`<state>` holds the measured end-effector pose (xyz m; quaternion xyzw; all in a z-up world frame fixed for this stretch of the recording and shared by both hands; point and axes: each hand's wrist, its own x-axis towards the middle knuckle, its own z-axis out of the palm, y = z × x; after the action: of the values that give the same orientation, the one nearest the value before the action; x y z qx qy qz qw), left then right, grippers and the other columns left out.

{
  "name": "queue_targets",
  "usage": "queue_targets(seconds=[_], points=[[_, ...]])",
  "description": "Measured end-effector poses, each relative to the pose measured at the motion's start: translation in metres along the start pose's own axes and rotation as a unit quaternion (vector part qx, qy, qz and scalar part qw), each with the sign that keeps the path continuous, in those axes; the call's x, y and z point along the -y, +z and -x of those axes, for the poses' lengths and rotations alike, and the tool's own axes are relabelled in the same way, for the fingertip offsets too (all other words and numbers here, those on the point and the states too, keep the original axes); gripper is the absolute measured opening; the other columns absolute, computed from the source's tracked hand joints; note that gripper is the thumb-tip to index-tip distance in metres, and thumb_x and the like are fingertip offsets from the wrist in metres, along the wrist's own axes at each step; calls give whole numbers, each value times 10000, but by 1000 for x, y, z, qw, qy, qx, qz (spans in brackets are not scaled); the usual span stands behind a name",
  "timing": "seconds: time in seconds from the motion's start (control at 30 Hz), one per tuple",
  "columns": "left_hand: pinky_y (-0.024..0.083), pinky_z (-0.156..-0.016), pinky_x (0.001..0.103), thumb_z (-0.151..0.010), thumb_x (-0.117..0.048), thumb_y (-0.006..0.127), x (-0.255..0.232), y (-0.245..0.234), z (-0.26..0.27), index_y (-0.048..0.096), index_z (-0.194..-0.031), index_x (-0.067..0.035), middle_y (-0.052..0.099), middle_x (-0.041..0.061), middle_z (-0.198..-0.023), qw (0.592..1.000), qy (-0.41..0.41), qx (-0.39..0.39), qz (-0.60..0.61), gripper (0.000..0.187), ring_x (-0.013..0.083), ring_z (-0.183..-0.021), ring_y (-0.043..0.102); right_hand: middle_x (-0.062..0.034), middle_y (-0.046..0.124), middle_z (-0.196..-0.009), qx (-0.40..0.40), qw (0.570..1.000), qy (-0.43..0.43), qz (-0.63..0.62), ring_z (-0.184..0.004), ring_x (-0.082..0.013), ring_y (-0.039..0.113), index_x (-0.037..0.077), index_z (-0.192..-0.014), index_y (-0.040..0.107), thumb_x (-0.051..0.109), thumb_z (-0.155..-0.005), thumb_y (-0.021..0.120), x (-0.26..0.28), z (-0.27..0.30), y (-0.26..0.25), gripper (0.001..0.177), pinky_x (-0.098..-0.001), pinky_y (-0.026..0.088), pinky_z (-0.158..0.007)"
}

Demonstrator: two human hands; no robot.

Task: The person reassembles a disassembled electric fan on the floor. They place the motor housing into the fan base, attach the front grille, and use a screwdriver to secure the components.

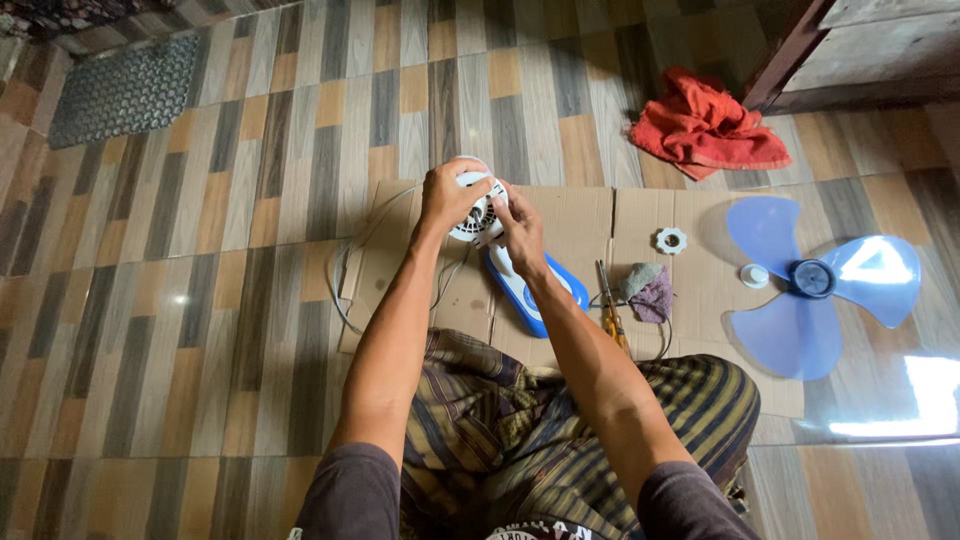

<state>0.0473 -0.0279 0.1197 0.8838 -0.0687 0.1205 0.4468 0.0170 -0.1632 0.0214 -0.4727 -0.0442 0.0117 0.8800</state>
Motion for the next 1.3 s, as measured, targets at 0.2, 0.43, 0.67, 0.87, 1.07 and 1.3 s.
queue_targets(seconds=[0.2,0.43,0.67,0.87,1.07,1.3], points=[[567,-882,346,-811,-240,802,4,1,1,779,-978,-23,771,134,-1053,996,78,-22,-26,274,274,-997,747,-48,712,-1224,16,1000,-8,-16,-1069,-106,644,5,-1422,616,271,-1080,566,-11,-4,-11,436,-264,552,-926],[579,-862,328,-788,-240,822,9,2,-3,788,-961,-20,776,119,-1034,999,45,-8,-1,281,253,-962,763,-56,728,-1111,-22,999,-35,-10,-915,-113,639,-13,-1403,647,233,-1105,554,-22,-3,-9,397,-292,539,-798],[526,-1024,335,-841,-179,781,48,6,-5,697,-1216,-3,677,165,-1323,993,41,-6,110,422,240,-1198,669,-18,695,-1254,43,997,-53,31,-1079,-79,627,5,-1462,562,206,-1113,505,-22,-5,-24,406,-252,523,-944],[439,-1117,316,-987,-199,681,89,11,11,698,-1312,-13,531,134,-1511,955,-56,-50,288,375,207,-1334,574,0,703,-1114,60,996,2,65,-923,-92,599,36,-1475,566,251,-1099,503,-26,-2,-42,438,-277,515,-833],[483,-1061,297,-1007,-204,687,89,19,18,728,-1265,7,670,143,-1399,933,-77,-86,339,336,171,-1210,632,21,710,-967,24,991,33,125,-830,-55,574,22,-1185,740,402,-1072,555,-18,0,-39,438,-239,486,-749],[514,-1017,309,-995,-242,693,71,12,24,747,-1198,14,651,111,-1363,946,-40,-108,303,331,173,-1159,645,-5,681,-835,-36,993,8,112,-714,-73,533,-16,-1092,765,398,-1068,578,-16,5,-20,455,-254,428,-629]])
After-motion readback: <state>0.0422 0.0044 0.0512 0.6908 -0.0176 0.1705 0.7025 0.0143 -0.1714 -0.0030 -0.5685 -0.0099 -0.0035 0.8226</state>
